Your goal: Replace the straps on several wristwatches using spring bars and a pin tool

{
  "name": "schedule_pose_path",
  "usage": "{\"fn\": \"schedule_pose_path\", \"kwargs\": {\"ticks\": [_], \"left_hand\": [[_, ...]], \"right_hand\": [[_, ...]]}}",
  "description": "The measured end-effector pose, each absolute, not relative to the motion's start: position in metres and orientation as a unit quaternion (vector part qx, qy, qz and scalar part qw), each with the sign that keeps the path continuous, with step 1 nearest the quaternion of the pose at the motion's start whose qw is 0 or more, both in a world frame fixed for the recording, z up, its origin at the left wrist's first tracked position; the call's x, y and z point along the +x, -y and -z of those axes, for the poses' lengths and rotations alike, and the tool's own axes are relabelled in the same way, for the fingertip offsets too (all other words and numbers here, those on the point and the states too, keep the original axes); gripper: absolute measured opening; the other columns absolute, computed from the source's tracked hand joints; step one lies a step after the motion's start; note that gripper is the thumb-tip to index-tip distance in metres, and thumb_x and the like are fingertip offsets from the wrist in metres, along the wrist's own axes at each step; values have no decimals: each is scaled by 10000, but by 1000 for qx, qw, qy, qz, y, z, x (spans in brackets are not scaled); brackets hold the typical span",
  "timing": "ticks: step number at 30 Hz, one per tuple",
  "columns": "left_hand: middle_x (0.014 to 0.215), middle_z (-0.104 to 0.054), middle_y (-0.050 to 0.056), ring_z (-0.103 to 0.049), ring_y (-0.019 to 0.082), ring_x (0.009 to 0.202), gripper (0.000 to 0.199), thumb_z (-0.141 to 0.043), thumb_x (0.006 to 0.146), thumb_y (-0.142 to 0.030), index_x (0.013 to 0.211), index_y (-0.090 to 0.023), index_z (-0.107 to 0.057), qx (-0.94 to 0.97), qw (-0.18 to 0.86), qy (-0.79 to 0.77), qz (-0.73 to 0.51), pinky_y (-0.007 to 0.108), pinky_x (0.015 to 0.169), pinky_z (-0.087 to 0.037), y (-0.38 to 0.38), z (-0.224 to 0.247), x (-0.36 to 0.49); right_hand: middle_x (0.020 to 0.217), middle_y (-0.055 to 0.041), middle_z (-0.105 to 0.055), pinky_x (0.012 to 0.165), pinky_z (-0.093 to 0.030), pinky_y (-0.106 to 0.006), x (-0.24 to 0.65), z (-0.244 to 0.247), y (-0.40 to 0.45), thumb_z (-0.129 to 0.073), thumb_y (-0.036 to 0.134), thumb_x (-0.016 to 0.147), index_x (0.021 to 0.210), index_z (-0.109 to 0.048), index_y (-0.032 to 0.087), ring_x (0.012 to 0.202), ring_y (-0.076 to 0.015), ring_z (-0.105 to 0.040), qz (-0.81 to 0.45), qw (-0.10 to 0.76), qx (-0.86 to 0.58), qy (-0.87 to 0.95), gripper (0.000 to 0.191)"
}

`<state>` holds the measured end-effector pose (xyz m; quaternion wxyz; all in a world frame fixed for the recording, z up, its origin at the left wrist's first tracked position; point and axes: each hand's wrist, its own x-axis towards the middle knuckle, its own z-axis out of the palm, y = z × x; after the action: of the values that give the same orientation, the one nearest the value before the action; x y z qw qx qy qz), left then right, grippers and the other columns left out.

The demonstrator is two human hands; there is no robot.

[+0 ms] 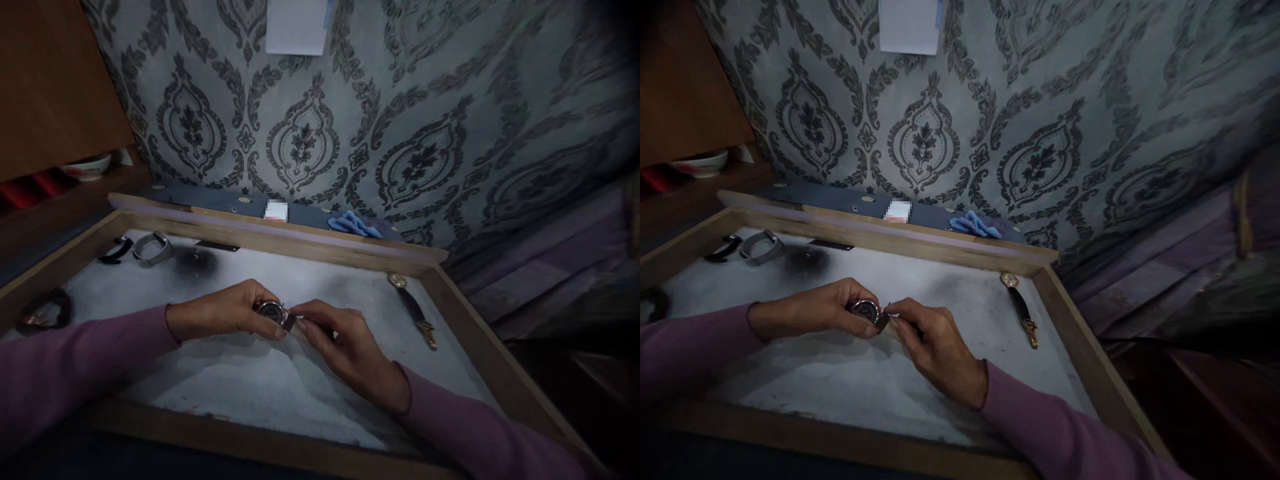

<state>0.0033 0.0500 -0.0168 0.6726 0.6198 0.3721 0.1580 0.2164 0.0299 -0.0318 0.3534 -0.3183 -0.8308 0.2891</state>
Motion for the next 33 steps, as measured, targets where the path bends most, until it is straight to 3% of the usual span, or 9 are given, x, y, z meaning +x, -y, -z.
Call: {"fn": "schedule_pose_path", "kwargs": {"ticks": [5,14,20,33], "left_hand": [[599,-481,-55,-371,86,566,212,-713,657,-316,672,-142,-594,610,678,-378,-159,229,560,-243,-49,15,4],[576,-462,-61,-351,78,544,194,-698,675,-296,662,-141,-583,615,676,-374,-158,217,532,-248,-49,14,4],[563,-439,-63,-333,83,537,228,-698,674,-342,659,-148,-581,614,673,-377,-166,223,518,-230,-47,15,5],[567,-441,-65,-341,77,538,153,-685,678,-254,648,-137,-592,604,687,-366,-170,230,527,-231,-46,19,5]], "right_hand": [[565,52,-543,465,-366,-198,216,32,-29,-518,181,915,942,-611,172,465,-86,-448,-296,347,-327,827,97],[644,13,-624,490,-389,-206,216,29,-29,-509,155,915,848,-595,172,530,-97,-527,-302,344,-311,833,110],[632,9,-633,484,-386,-203,217,27,-28,-508,155,922,862,-599,167,504,-95,-531,-280,339,-301,846,110],[599,27,-599,461,-353,-202,215,28,-25,-494,143,925,871,-595,168,462,-84,-500,-268,325,-296,857,118]]}}
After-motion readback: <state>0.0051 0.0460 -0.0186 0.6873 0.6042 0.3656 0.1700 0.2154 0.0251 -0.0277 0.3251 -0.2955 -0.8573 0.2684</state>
